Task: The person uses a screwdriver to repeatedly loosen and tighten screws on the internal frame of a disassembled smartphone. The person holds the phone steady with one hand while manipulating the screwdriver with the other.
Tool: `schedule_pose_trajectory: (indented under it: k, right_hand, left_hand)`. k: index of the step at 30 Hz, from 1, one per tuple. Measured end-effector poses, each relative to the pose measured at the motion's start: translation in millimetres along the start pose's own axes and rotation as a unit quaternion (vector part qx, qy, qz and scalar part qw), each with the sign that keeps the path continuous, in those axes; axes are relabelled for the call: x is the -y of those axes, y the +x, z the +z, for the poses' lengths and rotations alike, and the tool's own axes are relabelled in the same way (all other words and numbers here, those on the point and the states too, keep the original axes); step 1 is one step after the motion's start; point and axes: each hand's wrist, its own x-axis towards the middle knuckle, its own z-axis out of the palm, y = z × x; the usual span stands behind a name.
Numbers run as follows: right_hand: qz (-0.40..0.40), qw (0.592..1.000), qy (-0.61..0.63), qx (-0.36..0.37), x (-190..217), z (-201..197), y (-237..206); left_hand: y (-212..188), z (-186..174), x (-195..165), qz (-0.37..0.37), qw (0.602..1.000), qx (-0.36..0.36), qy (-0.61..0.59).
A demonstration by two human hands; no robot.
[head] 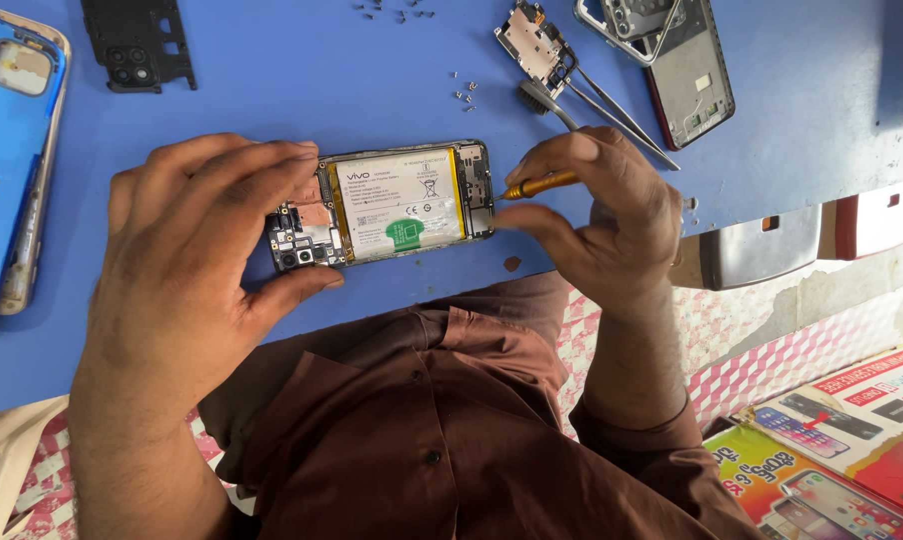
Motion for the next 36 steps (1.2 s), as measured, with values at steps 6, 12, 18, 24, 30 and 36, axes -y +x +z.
schedule_pose_trajectory:
  k: [6,12,18,24,30,36]
  right_hand:
    - [-0.015,0.998,0.034,0.057,0.5,-7.7,2.2]
    - [0.048,0.995,0.088,0.023,-3.7,-5.0,-5.6]
    - [0.014,0.993,0.116,-0.014,-9.5,0.4,-5.8]
    - [-0.022,0.993,0.111,0.022,-11.2,-2.2,-2.8]
    - [0.025,0.992,0.122,-0.014,-8.9,1.5,-7.1]
    - [0.045,0.993,0.098,-0.057,-13.1,3.8,-14.6]
  left_hand:
    - [1.3,-2.2,-1.3,0.002,1.0,-0.008,-0.01]
    - [0.9,-2.4,-2.2,0.003,1.0,-0.01,-0.014]
    - [1.6,-1.6,-0.8,0.009,1.0,-0.007,-0.01]
    - [1.9,-1.7,-1.2,0.003,1.0,-0.001,-0.008]
    - [1.7,-0.6,-1.7,0.002,1.0,-0.001,-0.005]
    - [1.6,0.3,-0.5,0.004,1.0,0.001,0.002]
